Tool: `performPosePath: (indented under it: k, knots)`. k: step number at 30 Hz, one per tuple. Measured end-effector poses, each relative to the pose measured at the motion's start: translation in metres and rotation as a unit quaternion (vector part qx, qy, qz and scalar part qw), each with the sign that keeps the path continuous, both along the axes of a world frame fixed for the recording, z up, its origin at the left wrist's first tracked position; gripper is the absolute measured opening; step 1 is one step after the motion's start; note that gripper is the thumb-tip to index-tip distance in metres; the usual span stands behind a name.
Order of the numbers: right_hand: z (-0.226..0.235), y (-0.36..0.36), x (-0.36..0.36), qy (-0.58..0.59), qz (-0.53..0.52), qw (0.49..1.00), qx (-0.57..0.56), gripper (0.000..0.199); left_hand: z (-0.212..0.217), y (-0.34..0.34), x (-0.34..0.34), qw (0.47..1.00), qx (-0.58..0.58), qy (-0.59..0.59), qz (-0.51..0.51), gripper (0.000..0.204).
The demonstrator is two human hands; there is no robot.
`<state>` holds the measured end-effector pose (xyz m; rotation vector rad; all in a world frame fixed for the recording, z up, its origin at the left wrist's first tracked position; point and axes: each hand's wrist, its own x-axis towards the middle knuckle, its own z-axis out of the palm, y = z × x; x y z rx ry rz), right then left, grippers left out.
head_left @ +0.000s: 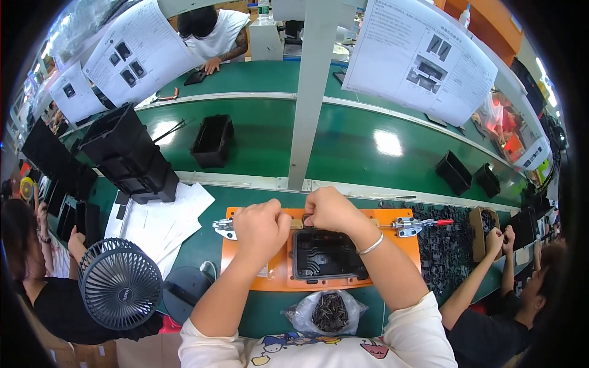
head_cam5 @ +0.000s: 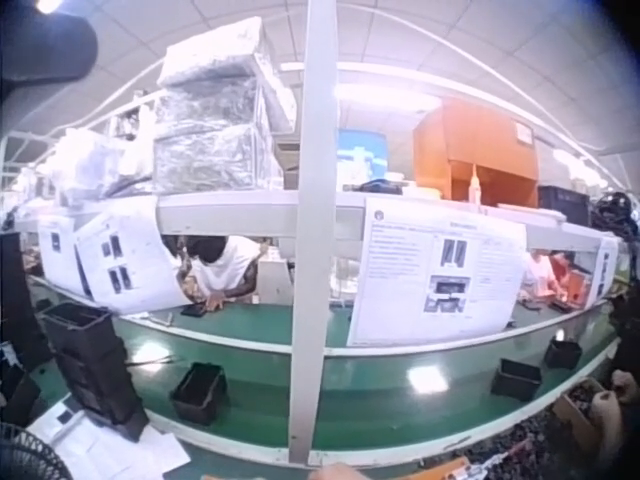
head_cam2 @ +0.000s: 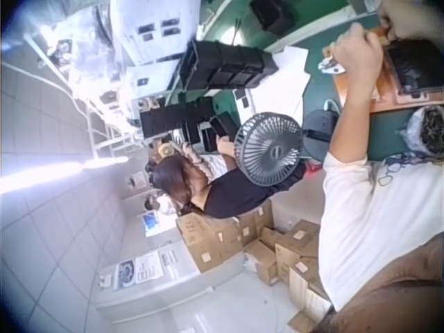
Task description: Assembling small plastic components into a black housing using a specialized workbench jig.
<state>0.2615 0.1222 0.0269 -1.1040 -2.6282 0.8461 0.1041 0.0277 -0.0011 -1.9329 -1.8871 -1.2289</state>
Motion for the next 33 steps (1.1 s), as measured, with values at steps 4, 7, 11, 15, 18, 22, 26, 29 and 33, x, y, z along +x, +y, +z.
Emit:
performPosePath:
  k: [4,7,11,15,18,22,26,29,33]
  knots:
    - [-0.003,0.002,0.003,0.012,-0.005,1.000,-0.018,0.019,0.004,-0.004,-0.002,0.999,-0.028,-0.037,-0.030,0.019]
    - [-0.005,0.006,0.004,0.022,-0.020,0.996,-0.080,0.018,0.006,-0.008,-0.007,0.993,-0.024,-0.101,-0.059,0.020]
    - [-0.003,0.006,0.006,0.037,-0.036,0.988,-0.143,0.017,0.010,-0.010,-0.010,0.988,-0.040,-0.129,-0.068,0.020]
    - [-0.003,0.004,0.005,0.048,-0.046,0.986,-0.156,0.016,0.013,-0.013,-0.017,0.979,0.002,-0.186,-0.080,0.021]
    - [-0.006,0.004,0.008,0.064,-0.058,0.982,-0.165,0.019,0.029,-0.020,-0.038,0.906,0.058,-0.414,-0.066,0.018]
    - [-0.003,-0.001,0.013,0.086,-0.081,0.979,-0.166,0.019,0.025,-0.028,-0.096,0.828,0.221,-0.500,0.125,0.016]
    - [0.013,-0.006,0.038,0.174,-0.128,0.971,0.103,0.026,-0.004,-0.053,-0.098,0.900,0.219,-0.144,0.349,0.035]
    - [0.032,-0.028,0.082,0.164,-0.172,0.966,0.105,0.031,-0.010,-0.061,-0.045,0.912,0.001,-0.409,0.037,0.016]
    - [0.018,-0.080,0.123,-0.006,-0.212,0.961,0.179,0.038,0.001,-0.065,0.015,0.956,-0.261,-0.125,-0.051,0.042]
